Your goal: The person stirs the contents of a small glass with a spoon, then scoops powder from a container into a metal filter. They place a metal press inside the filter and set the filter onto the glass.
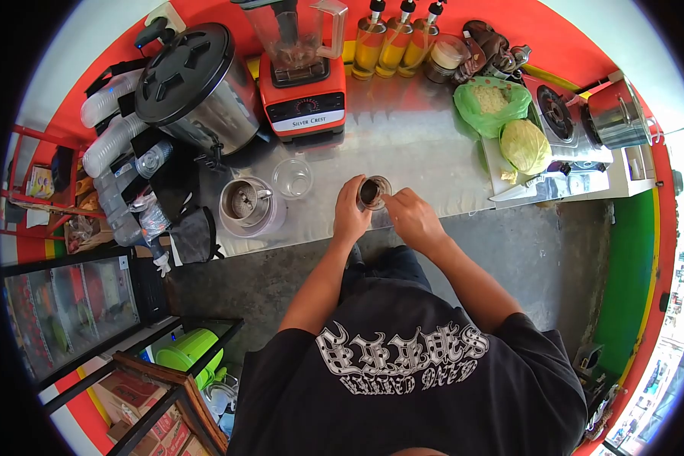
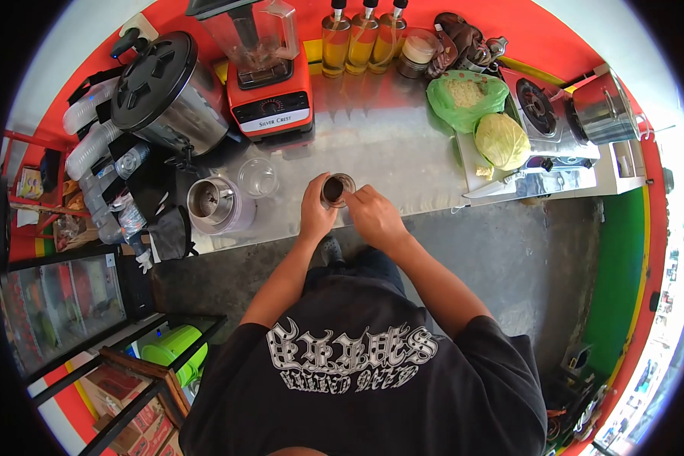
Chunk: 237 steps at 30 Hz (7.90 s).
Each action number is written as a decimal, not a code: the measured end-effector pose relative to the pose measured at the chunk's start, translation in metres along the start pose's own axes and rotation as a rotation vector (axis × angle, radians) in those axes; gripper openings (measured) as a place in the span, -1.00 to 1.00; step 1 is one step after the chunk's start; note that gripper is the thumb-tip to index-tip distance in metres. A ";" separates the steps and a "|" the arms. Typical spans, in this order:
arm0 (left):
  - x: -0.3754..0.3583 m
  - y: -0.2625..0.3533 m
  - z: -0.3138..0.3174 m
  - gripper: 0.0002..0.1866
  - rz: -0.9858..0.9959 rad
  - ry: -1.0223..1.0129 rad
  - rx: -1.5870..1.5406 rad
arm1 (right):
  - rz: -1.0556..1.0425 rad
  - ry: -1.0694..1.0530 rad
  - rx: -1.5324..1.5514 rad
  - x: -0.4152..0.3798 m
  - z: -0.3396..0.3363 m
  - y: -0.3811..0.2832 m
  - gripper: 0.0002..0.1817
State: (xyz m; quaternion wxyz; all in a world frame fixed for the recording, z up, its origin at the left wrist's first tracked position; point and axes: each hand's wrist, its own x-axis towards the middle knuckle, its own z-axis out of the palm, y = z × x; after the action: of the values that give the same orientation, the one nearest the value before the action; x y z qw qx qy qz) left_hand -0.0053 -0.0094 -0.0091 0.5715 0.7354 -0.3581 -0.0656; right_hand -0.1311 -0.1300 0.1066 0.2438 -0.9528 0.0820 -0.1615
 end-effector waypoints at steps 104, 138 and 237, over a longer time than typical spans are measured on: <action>0.060 0.037 -0.072 0.04 -0.200 -0.674 0.264 | -0.103 -0.285 0.206 0.044 -0.032 0.009 -0.79; 0.050 0.042 -0.070 0.11 -0.083 -0.458 0.202 | -0.124 -0.224 0.305 0.042 -0.034 0.006 -0.81; 0.053 0.030 -0.045 0.05 -0.078 -0.292 0.110 | 0.012 -0.056 0.182 0.057 -0.009 0.016 -0.81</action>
State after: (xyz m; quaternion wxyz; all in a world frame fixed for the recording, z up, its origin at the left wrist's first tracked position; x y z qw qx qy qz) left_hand 0.0431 -0.0081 0.0490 0.4692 0.7615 -0.4117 -0.1744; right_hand -0.0824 -0.1618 0.1214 0.3326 -0.9303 0.0658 -0.1401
